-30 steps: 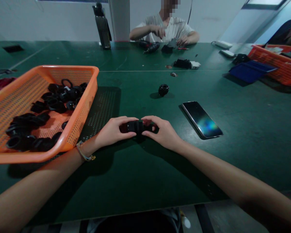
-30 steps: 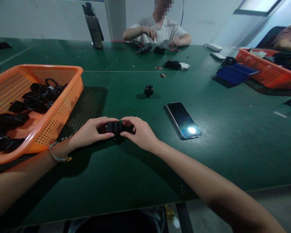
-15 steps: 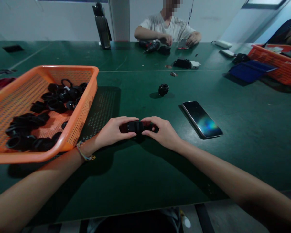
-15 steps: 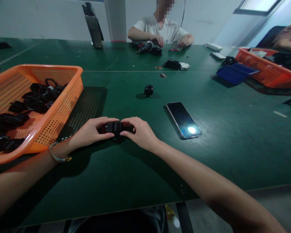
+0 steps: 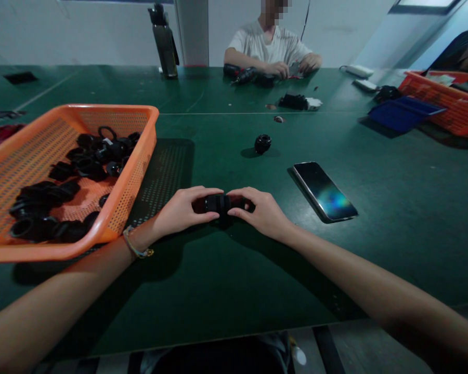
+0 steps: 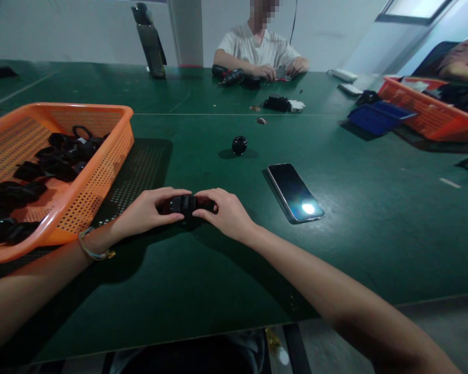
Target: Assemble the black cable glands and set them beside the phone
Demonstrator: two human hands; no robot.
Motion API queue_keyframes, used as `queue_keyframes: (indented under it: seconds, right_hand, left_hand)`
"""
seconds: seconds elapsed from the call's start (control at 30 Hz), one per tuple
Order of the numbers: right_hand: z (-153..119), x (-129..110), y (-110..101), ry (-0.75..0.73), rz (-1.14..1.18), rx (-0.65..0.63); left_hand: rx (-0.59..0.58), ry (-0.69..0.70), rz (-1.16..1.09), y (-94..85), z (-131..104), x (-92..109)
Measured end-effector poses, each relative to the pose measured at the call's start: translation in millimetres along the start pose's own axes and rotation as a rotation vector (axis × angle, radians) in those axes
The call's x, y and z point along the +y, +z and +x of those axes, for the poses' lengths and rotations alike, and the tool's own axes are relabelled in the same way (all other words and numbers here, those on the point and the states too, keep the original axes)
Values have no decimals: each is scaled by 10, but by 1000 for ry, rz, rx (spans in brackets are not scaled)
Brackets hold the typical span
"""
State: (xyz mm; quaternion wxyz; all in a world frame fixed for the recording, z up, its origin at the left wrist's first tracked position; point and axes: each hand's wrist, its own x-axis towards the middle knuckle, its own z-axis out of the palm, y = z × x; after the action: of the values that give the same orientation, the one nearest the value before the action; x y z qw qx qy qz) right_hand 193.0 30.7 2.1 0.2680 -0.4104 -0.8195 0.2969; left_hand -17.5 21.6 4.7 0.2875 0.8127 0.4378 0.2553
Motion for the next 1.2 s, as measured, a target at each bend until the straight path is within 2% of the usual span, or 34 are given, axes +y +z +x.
queue_keyframes:
  seconds: [0.33, 0.67, 1.2]
  right_hand:
    - [-8, 13, -15, -59, -19, -14]
    - [-15, 27, 17, -22, 45, 11]
    - [-10, 21, 0, -13, 9, 3]
  left_hand:
    - [6, -19, -25, 0, -1, -1]
    - [2, -9, -14, 0, -4, 2]
    - [9, -5, 8, 0, -4, 4]
